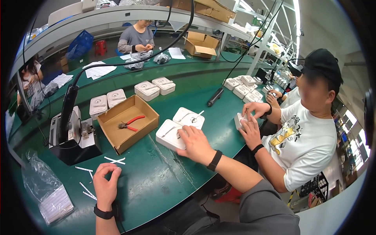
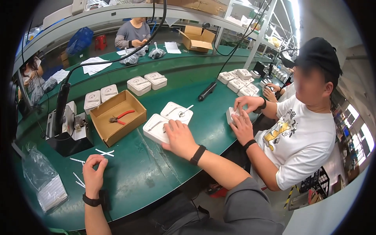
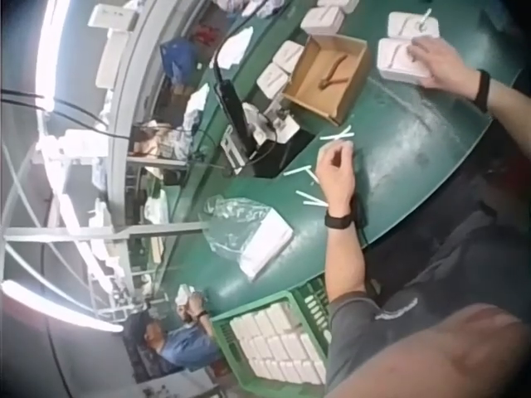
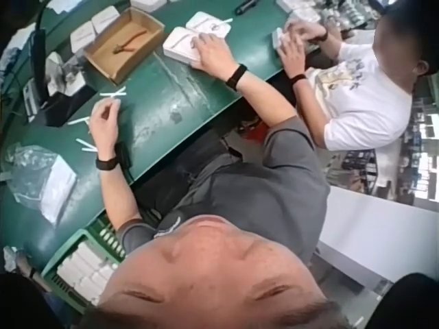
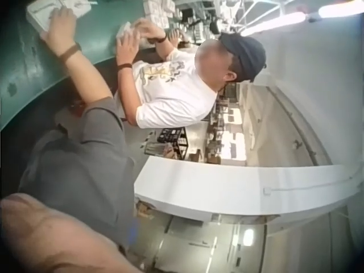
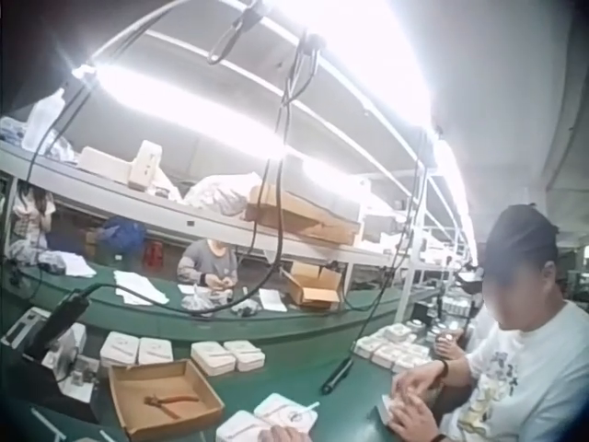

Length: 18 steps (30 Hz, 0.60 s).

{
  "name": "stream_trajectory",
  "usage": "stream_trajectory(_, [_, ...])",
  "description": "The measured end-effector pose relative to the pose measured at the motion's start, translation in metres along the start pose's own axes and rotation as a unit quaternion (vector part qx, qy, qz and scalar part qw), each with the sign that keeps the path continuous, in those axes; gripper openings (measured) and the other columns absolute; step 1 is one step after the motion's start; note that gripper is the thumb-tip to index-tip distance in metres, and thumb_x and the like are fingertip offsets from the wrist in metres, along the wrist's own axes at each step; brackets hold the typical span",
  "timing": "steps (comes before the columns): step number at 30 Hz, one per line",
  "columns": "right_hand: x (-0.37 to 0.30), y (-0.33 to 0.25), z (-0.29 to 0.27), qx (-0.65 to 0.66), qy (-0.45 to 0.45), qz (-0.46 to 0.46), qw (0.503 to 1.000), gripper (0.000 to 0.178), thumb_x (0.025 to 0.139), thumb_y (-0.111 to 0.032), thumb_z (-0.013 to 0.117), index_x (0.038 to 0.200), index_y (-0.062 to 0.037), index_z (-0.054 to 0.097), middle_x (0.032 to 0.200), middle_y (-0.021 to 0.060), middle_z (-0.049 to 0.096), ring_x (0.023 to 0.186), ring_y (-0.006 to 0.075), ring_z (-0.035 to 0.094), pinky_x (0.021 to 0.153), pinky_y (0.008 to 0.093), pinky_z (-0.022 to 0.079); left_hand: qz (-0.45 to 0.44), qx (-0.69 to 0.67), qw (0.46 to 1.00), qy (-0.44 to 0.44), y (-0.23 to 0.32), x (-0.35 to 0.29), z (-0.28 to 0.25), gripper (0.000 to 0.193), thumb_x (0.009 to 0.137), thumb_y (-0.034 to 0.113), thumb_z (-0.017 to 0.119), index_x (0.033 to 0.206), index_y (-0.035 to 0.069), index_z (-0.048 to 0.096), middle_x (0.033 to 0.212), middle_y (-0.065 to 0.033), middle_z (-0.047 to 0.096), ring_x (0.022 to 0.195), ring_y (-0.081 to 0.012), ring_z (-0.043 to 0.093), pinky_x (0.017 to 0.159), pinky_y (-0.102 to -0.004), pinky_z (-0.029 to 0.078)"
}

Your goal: The person picks up a white plastic base from a green crate and places it on the table. They take a white strip and press it into a groove on the base by hand before setting the assembled device aside and repeating the process.

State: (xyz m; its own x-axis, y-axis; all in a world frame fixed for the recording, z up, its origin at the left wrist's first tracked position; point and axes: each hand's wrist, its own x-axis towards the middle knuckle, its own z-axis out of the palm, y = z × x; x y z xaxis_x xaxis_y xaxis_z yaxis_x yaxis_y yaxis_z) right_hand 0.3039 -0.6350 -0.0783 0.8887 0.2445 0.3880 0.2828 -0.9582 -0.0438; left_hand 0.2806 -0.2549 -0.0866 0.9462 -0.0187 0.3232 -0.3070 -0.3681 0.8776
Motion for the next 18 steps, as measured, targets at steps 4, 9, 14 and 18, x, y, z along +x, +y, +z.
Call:
stream_trajectory(4, [0.025,0.02,0.003,-0.047,-0.002,0.037,0.998,0.069,0.082,-0.044,0.087,0.134,-0.0058,0.062,0.125,0.0161,0.063,0.12,0.0364,0.061,0.1,0.0483,0.052,-0.002,-0.005,1.0,-0.01,0.006,0.004,0.006,0.013,0.091,0.007,0.08,0.093,-0.005,0.077,0.104,-0.0125,0.074,0.098,-0.0245,0.072,0.092,-0.0343,0.056])
stream_trajectory(9, [0.035,-0.008,-0.001,-0.041,0.065,0.017,0.997,0.06,0.086,-0.041,0.086,0.13,-0.0056,0.065,0.115,0.0138,0.066,0.112,0.0353,0.064,0.096,0.0471,0.054,-0.011,0.003,1.0,0.011,0.009,0.0,0.001,0.012,0.091,0.007,0.081,0.093,-0.005,0.077,0.104,-0.0128,0.075,0.098,-0.0251,0.072,0.092,-0.0348,0.056])
stream_trajectory(14, [0.035,-0.076,-0.004,0.225,-0.015,-0.068,0.972,0.047,0.094,-0.036,0.084,0.126,-0.0034,0.071,0.104,0.0119,0.073,0.099,0.0286,0.073,0.087,0.0424,0.059,0.054,0.025,0.998,-0.016,0.027,-0.006,0.003,0.01,0.09,0.008,0.083,0.092,-0.001,0.078,0.101,-0.0114,0.076,0.098,-0.0253,0.073,0.091,-0.0348,0.057])
stream_trajectory(18, [0.052,-0.109,0.024,0.458,-0.219,0.008,0.862,0.036,0.099,-0.029,0.083,0.119,-0.0007,0.075,0.092,0.0082,0.079,0.084,0.0152,0.075,0.078,0.0323,0.06,0.088,0.037,0.995,-0.043,0.008,-0.004,0.002,0.01,0.091,0.01,0.084,0.093,0.002,0.078,0.102,-0.0106,0.077,0.098,-0.0269,0.074,0.091,-0.0381,0.058])
